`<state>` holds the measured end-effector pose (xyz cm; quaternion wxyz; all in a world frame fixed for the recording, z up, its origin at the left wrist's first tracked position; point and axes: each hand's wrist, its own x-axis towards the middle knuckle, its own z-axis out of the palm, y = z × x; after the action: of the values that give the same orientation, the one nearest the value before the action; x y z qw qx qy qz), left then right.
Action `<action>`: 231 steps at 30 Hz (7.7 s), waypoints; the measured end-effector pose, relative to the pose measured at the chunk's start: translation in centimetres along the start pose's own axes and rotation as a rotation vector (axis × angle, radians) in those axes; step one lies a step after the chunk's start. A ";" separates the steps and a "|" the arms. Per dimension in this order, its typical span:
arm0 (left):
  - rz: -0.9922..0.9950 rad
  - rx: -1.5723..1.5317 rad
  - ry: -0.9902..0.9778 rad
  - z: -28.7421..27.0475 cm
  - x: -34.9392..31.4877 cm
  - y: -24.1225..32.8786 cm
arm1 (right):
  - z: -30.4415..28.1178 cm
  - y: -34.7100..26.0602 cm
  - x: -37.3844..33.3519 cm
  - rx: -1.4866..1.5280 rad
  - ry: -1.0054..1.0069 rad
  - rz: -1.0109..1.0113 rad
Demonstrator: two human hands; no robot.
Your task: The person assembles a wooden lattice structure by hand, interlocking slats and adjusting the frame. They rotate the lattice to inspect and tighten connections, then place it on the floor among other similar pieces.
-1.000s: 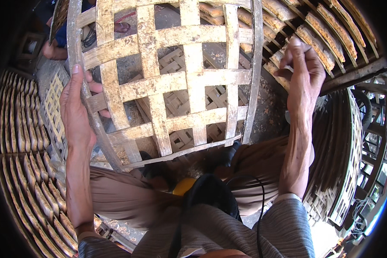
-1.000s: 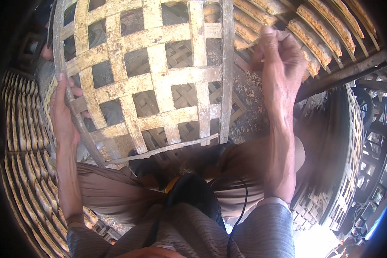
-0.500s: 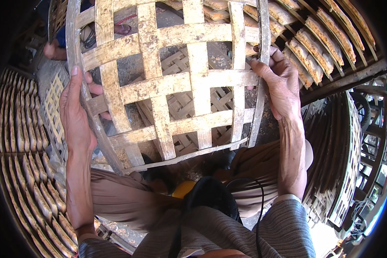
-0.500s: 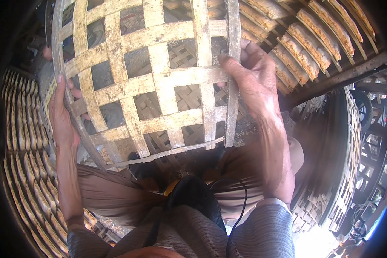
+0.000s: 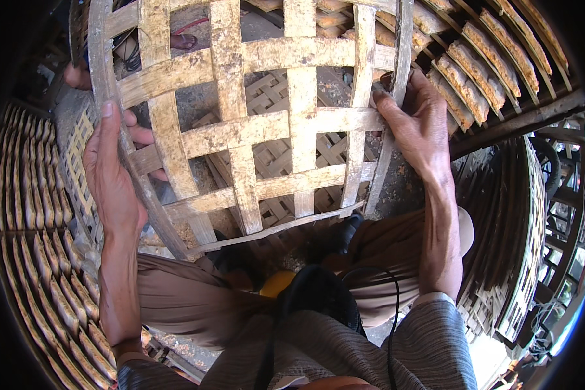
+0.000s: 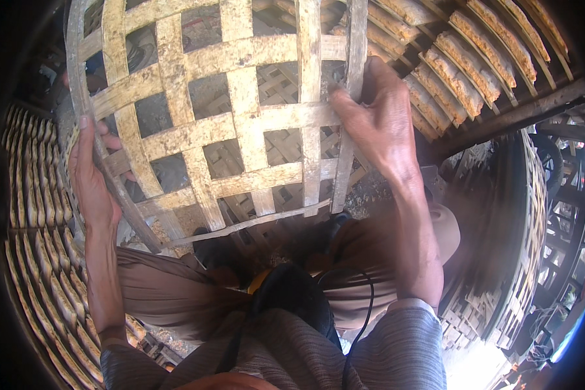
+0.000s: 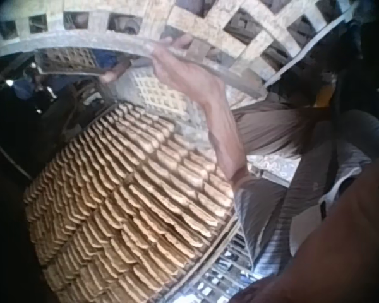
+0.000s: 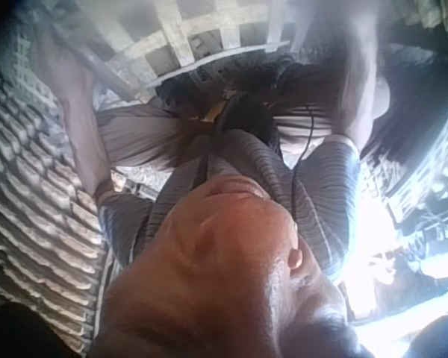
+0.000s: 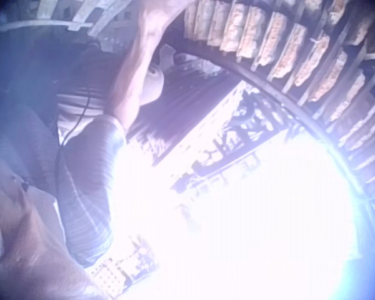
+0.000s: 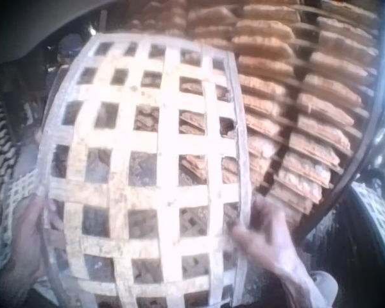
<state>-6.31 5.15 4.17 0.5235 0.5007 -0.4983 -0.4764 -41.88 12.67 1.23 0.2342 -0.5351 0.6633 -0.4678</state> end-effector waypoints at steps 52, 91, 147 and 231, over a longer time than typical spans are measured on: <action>-0.108 -0.120 -0.017 -1.1 1.7 0.4 | -0.7 0.5 -0.7 1.561 -0.339 0.204; -0.076 -0.061 -0.004 -2.1 2.9 -0.2 | -2.6 1.0 0.9 -0.064 0.242 -0.096; -0.030 -0.049 0.154 -1.7 1.8 0.2 | -0.6 -0.5 -0.7 0.277 -0.324 0.074; -0.060 -0.093 0.172 -1.7 1.3 1.1 | 0.3 -1.4 -0.1 0.717 -0.070 0.348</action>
<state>-4.56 3.99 5.32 0.5726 0.5295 -0.4136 -0.4698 -40.90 12.64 2.25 0.5044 -0.3146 0.5304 -0.6043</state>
